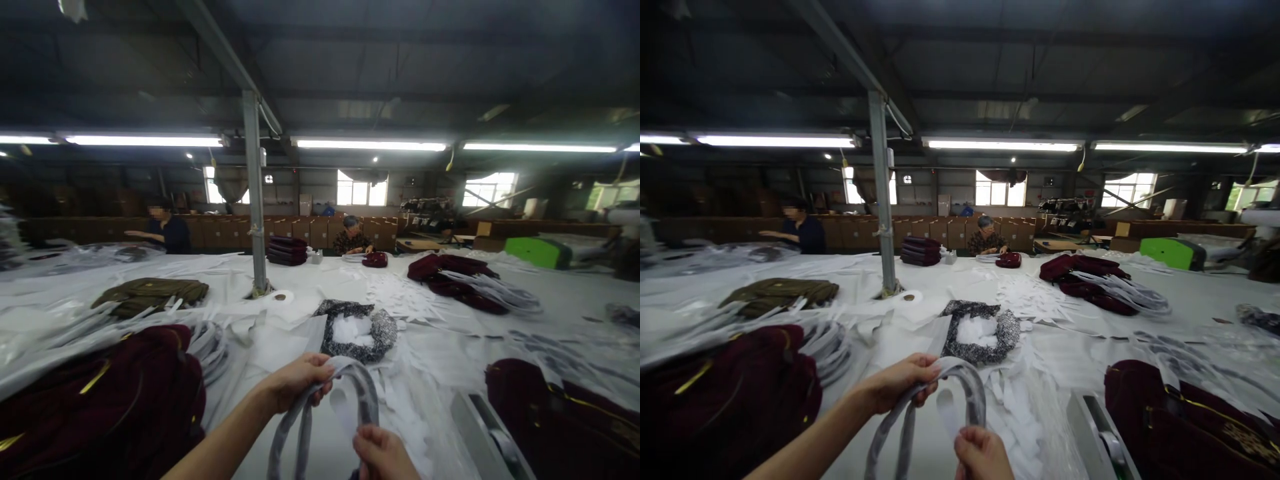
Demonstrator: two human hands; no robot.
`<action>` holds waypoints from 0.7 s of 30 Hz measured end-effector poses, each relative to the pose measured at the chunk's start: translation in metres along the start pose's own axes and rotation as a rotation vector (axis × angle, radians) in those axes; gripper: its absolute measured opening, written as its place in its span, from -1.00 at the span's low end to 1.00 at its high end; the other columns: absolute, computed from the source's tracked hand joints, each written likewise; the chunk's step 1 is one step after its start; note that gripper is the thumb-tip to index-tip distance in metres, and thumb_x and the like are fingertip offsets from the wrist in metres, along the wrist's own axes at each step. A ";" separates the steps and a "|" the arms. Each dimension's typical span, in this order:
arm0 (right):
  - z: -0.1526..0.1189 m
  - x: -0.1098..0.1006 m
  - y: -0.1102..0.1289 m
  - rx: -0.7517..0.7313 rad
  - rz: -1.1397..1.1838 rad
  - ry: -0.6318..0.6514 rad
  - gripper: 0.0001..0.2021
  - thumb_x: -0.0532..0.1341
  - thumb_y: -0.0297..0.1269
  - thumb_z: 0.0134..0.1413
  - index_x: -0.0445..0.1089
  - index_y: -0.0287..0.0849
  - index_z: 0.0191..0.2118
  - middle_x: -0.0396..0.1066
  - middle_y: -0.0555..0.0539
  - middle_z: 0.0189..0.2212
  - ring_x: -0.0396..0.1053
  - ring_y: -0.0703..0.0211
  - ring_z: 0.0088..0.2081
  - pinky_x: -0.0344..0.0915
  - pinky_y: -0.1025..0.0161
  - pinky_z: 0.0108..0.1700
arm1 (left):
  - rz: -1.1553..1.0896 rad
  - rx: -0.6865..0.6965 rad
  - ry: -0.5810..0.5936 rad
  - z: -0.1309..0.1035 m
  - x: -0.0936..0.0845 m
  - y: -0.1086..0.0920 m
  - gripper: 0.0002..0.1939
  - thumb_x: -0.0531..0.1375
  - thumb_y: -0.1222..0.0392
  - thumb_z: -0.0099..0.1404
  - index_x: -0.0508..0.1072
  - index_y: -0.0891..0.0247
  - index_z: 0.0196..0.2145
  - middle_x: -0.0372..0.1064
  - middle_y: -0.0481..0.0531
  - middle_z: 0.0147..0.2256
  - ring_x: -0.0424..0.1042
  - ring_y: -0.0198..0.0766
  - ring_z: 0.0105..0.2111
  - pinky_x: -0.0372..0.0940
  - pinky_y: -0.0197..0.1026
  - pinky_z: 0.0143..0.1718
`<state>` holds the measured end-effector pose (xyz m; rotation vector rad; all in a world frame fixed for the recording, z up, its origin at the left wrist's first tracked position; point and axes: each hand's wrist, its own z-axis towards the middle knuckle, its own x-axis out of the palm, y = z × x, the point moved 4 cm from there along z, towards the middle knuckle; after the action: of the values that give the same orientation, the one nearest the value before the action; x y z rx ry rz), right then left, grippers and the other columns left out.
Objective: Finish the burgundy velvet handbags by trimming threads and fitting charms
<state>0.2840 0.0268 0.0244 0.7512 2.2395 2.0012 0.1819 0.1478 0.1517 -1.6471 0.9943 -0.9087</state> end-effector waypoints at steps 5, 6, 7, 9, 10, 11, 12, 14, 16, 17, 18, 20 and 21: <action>0.005 0.035 0.023 -0.002 0.245 -0.088 -0.42 0.32 0.18 -0.38 0.26 -0.17 -0.29 0.26 0.14 -0.77 -0.16 0.54 -0.87 -0.32 0.51 -0.81 | 0.023 -0.030 0.117 -0.012 0.008 -0.002 -0.70 0.23 0.03 0.05 0.40 0.37 -0.41 0.33 0.01 -0.58 0.22 -0.47 -0.69 0.09 -0.41 -0.67; 0.005 0.041 0.028 -0.011 0.268 -0.078 -0.43 0.32 0.16 -0.36 0.25 -0.17 -0.27 0.27 0.14 -0.76 -0.16 0.55 -0.87 -0.31 0.51 -0.81 | 0.024 -0.051 0.120 -0.014 0.006 -0.001 -0.69 0.23 0.03 0.06 0.41 0.39 -0.39 0.36 0.05 -0.55 0.24 -0.45 -0.68 0.11 -0.41 -0.67; 0.004 0.045 0.032 -0.021 0.274 -0.056 -0.43 0.33 0.14 -0.34 0.26 -0.18 -0.26 0.27 0.14 -0.76 -0.16 0.55 -0.87 -0.31 0.52 -0.81 | 0.019 -0.082 0.123 -0.015 0.003 0.001 -0.67 0.22 0.03 0.07 0.43 0.41 -0.37 0.39 0.09 -0.52 0.26 -0.44 -0.67 0.12 -0.40 -0.68; 0.003 0.049 0.037 -0.050 0.260 -0.022 -0.42 0.33 0.13 -0.33 0.27 -0.20 -0.23 0.26 0.13 -0.77 -0.17 0.56 -0.87 -0.34 0.51 -0.80 | -0.016 -0.166 0.120 -0.016 -0.002 0.007 -0.65 0.21 0.03 0.06 0.45 0.42 -0.34 0.42 0.14 -0.45 0.29 -0.42 -0.65 0.16 -0.39 -0.68; 0.003 0.050 0.037 -0.062 0.244 -0.010 -0.41 0.33 0.12 -0.31 0.27 -0.22 -0.21 0.26 0.12 -0.78 -0.17 0.56 -0.87 -0.35 0.50 -0.80 | -0.042 -0.211 0.115 -0.017 -0.004 0.010 -0.65 0.22 0.03 0.05 0.45 0.42 -0.34 0.43 0.14 -0.44 0.30 -0.41 -0.64 0.18 -0.39 -0.68; 0.003 0.050 0.037 -0.075 0.223 -0.005 -0.42 0.32 0.12 -0.30 0.28 -0.23 -0.21 0.27 0.11 -0.78 -0.17 0.56 -0.87 -0.37 0.50 -0.80 | -0.069 -0.251 0.103 -0.017 -0.006 0.012 -0.64 0.23 0.02 0.03 0.45 0.41 -0.35 0.42 0.12 -0.45 0.30 -0.41 -0.65 0.19 -0.39 -0.68; 0.003 0.049 0.037 -0.090 0.199 -0.002 -0.43 0.32 0.12 -0.28 0.29 -0.24 -0.22 0.27 0.10 -0.77 -0.18 0.56 -0.86 -0.38 0.49 -0.79 | -0.092 -0.271 0.080 -0.017 -0.008 0.014 -0.64 0.25 0.02 0.00 0.45 0.40 -0.36 0.41 0.09 -0.49 0.29 -0.42 -0.67 0.20 -0.39 -0.69; 0.002 0.047 0.038 -0.121 0.149 0.015 -0.45 0.30 0.11 -0.25 0.30 -0.26 -0.23 0.32 0.06 -0.73 -0.16 0.56 -0.85 -0.37 0.48 -0.78 | -0.108 -0.244 0.015 -0.016 -0.009 0.014 -0.66 0.28 0.03 -0.05 0.43 0.37 -0.40 0.34 -0.02 -0.61 0.24 -0.42 -0.74 0.19 -0.39 -0.73; 0.001 0.044 0.038 -0.144 0.094 0.021 -0.46 0.29 0.11 -0.23 0.30 -0.26 -0.24 0.37 0.00 -0.68 -0.12 0.55 -0.83 -0.31 0.47 -0.76 | -0.081 -0.182 -0.027 -0.015 -0.007 0.010 -0.68 0.30 0.05 -0.07 0.40 0.34 -0.44 0.24 -0.10 -0.70 0.21 -0.42 -0.78 0.15 -0.40 -0.79; -0.001 0.042 0.038 -0.151 0.071 0.016 -0.47 0.29 0.11 -0.23 0.28 -0.25 -0.25 0.40 -0.02 -0.66 -0.07 0.52 -0.81 -0.26 0.47 -0.75 | -0.061 -0.157 -0.032 -0.015 -0.005 0.008 -0.69 0.31 0.06 -0.07 0.39 0.34 -0.45 0.20 -0.12 -0.72 0.20 -0.42 -0.79 0.14 -0.40 -0.80; -0.002 0.040 0.038 -0.159 0.056 0.004 -0.48 0.29 0.11 -0.23 0.26 -0.23 -0.27 0.41 -0.03 -0.65 -0.03 0.50 -0.80 -0.20 0.47 -0.73 | -0.038 -0.143 -0.026 -0.015 -0.002 0.007 -0.70 0.31 0.07 -0.07 0.39 0.34 -0.46 0.19 -0.12 -0.73 0.20 -0.41 -0.79 0.13 -0.41 -0.81; -0.007 0.035 0.039 -0.179 0.044 -0.013 -0.49 0.32 0.11 -0.29 0.23 -0.21 -0.34 0.41 -0.03 -0.67 0.02 0.46 -0.78 -0.12 0.45 -0.70 | 0.006 -0.133 -0.015 -0.015 0.004 0.004 -0.73 0.30 0.10 -0.05 0.38 0.34 -0.47 0.18 -0.12 -0.72 0.21 -0.42 -0.78 0.12 -0.43 -0.81; -0.011 0.033 0.042 -0.191 0.053 0.002 -0.49 0.34 0.10 -0.33 0.23 -0.21 -0.37 0.40 -0.02 -0.68 0.07 0.44 -0.77 -0.07 0.44 -0.68 | 0.018 -0.119 -0.020 -0.016 0.007 0.003 -0.76 0.29 0.12 -0.04 0.38 0.34 -0.49 0.18 -0.13 -0.71 0.21 -0.43 -0.78 0.12 -0.44 -0.80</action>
<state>0.2642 0.0315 0.0748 0.7953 2.0113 2.2000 0.1699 0.1348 0.1533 -1.7408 1.0652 -0.8328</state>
